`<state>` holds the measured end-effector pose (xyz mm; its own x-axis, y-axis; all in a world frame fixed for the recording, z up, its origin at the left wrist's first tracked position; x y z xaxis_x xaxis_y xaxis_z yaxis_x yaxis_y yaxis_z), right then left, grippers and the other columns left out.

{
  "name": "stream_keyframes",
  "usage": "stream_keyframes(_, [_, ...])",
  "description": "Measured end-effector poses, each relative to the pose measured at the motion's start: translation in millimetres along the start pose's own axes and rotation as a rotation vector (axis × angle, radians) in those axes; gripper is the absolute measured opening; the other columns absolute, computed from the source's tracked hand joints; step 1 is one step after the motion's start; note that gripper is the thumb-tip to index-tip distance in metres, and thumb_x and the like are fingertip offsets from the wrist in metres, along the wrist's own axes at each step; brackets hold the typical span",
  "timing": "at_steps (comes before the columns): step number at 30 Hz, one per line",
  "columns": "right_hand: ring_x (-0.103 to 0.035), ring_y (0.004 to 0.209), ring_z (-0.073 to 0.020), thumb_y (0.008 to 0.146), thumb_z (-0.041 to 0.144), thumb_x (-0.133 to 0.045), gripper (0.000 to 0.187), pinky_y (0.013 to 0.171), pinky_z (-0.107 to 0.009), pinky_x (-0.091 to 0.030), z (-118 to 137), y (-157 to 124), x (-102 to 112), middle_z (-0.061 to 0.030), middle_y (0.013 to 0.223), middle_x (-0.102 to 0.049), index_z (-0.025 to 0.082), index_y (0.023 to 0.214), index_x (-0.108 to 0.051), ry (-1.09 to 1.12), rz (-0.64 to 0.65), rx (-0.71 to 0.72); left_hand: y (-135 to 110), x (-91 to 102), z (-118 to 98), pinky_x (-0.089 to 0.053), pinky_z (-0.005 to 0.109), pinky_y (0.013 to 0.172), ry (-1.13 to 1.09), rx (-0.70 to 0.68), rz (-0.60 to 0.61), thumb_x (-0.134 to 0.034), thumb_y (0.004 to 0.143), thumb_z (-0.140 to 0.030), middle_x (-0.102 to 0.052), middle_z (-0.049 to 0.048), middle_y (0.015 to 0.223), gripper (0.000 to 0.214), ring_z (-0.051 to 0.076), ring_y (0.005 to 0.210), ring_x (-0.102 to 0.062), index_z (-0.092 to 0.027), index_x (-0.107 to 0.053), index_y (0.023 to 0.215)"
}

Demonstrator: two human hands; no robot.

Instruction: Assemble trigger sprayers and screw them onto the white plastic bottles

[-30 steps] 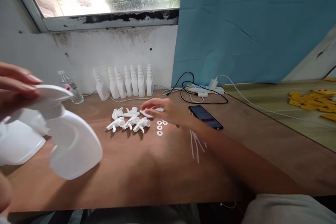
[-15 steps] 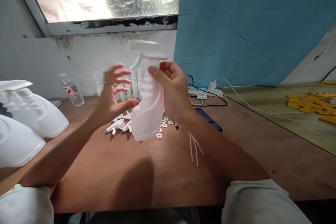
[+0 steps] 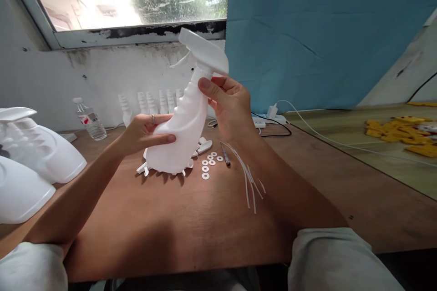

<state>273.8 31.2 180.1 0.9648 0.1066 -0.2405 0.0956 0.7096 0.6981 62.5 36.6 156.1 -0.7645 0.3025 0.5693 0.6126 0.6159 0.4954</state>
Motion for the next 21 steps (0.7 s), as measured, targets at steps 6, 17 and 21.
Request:
stream_keyframes(6, [-0.063,0.108,-0.0276,0.079,0.044,-0.065,0.020,0.084,-0.044,-0.053,5.8,-0.4,3.7,-0.0022,0.095,-0.067,0.026,0.077,-0.059,0.019,0.060,0.022,-2.9,-6.9,-7.2,-0.054,0.023,0.065,0.296,-0.084,-0.195,-0.073,0.076,-0.049,-0.075,0.0038,0.100,0.059,0.015,0.077,-0.067,-0.024,-0.062,0.129])
stream_keyframes(17, [-0.069,0.086,-0.0227,0.083,0.042,-0.071,0.020,0.090,-0.044,-0.054,18.9,-20.0,-14.7,-0.0025,0.087,-0.069,0.023,0.080,-0.068,-0.076,-0.041,0.104,-12.9,-29.0,-25.2,-0.047,0.022,0.059,0.713,-0.171,-0.306,-0.060,0.084,-0.054,-0.071,0.0070,0.090,0.061,0.014,0.067,-0.061,-0.018,-0.058,0.133])
stream_keyframes(21, [-0.068,0.093,-0.0230,0.082,0.052,-0.068,0.029,0.094,-0.044,-0.053,23.5,-17.2,-12.9,-0.0012,0.089,-0.068,0.024,0.083,-0.068,0.062,0.221,0.023,-11.0,-2.5,-20.8,-0.048,0.024,0.053,0.150,-0.047,0.094,-0.064,0.078,-0.059,-0.066,0.0020,0.073,0.060,0.015,0.062,-0.060,-0.018,-0.067,0.121])
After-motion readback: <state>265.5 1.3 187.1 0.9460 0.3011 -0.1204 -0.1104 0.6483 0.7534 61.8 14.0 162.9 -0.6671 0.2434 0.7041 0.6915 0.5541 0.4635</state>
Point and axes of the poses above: each hand's wrist, its own y-axis towards the middle knuckle, its own x-axis out of the back of the hand, z = x × y, the point moved 1 cm from there along y, towards the middle knuckle
